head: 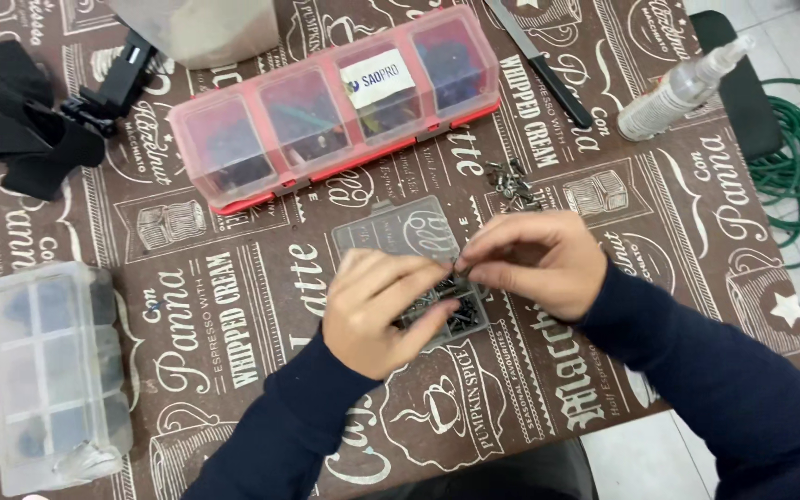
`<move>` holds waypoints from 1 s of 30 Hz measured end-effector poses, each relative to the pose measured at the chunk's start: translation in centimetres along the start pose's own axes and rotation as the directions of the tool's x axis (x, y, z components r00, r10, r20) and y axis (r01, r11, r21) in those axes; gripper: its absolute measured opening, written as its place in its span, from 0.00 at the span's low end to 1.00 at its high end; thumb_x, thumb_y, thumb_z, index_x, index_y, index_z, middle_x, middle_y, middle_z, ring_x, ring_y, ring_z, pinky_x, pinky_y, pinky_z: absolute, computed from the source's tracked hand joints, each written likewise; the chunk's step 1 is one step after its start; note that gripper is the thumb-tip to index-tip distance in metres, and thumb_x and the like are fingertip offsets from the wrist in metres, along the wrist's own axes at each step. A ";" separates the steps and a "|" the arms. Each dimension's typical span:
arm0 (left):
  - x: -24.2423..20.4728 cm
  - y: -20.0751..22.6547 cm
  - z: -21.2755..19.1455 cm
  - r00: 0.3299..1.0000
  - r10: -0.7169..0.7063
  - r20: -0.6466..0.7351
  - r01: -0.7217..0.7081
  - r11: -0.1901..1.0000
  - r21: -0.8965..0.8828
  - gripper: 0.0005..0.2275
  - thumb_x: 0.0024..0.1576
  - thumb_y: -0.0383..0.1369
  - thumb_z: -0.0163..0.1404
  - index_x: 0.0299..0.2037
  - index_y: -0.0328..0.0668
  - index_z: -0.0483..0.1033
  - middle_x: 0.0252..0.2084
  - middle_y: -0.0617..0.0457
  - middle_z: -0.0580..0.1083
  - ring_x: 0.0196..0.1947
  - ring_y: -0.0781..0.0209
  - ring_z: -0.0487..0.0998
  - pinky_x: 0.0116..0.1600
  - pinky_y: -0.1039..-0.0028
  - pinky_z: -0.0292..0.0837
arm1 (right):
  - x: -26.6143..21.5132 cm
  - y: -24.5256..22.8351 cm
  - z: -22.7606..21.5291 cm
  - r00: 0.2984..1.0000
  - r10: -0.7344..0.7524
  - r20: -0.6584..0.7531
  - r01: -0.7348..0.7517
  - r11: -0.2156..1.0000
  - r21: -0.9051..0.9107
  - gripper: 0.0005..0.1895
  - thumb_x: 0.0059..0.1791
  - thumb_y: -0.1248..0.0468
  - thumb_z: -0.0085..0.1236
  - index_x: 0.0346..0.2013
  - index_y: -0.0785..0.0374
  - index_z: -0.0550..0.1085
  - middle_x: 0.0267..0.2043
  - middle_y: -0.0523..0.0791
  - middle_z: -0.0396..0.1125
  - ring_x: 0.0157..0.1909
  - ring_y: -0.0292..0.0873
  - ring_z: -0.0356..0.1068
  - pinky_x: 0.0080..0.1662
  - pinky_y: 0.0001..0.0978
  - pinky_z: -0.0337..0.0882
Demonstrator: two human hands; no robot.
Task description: The person sorts small metal screws from a pile on the table into the compartments of a small plastic organizer box. The hands repeatedly pick up screws and place them into the box's sections.
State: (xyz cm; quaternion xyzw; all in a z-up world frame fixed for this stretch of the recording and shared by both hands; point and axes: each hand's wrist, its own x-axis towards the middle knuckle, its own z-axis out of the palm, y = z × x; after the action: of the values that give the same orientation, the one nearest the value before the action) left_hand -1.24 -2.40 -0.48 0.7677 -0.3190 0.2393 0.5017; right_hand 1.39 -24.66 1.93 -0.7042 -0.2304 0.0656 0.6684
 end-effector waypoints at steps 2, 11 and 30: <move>-0.1 -0.1 0.0 1.000 -0.005 -0.023 0.005 1.000 0.001 0.07 0.56 0.32 0.61 0.43 0.44 0.84 0.37 0.54 0.82 0.32 0.51 0.81 0.45 0.66 0.72 | -0.4 1.0 0.4 1.000 0.009 -0.016 -0.008 0.999 0.042 0.08 0.42 0.76 0.68 0.36 0.72 0.81 0.34 0.54 0.78 0.35 0.43 0.78 0.38 0.31 0.78; -0.1 -0.2 -0.1 0.996 -0.017 -0.085 0.014 0.999 -0.031 0.02 0.56 0.28 0.61 0.37 0.47 0.85 0.31 0.59 0.82 0.27 0.57 0.81 0.41 0.70 0.73 | -0.4 0.6 0.9 0.999 -0.012 -0.030 0.011 0.999 -0.047 0.05 0.43 0.75 0.68 0.33 0.71 0.82 0.33 0.54 0.79 0.33 0.42 0.78 0.36 0.30 0.77; 0.6 -2.2 -1.5 0.977 -0.084 -0.194 0.087 0.996 0.007 0.01 0.54 0.29 0.62 0.32 0.46 0.84 0.26 0.57 0.79 0.22 0.55 0.78 0.37 0.69 0.72 | -0.5 -0.2 1.7 0.991 -0.134 0.010 0.129 0.930 -0.343 0.07 0.43 0.72 0.69 0.36 0.67 0.82 0.23 0.46 0.75 0.21 0.41 0.68 0.26 0.27 0.69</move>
State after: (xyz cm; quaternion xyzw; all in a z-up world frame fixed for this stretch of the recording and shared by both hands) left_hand 0.67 -0.49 -0.82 0.7578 -0.2334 0.2933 0.5341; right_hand 0.20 -23.35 1.84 -0.7932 -0.2805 -0.0252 0.5399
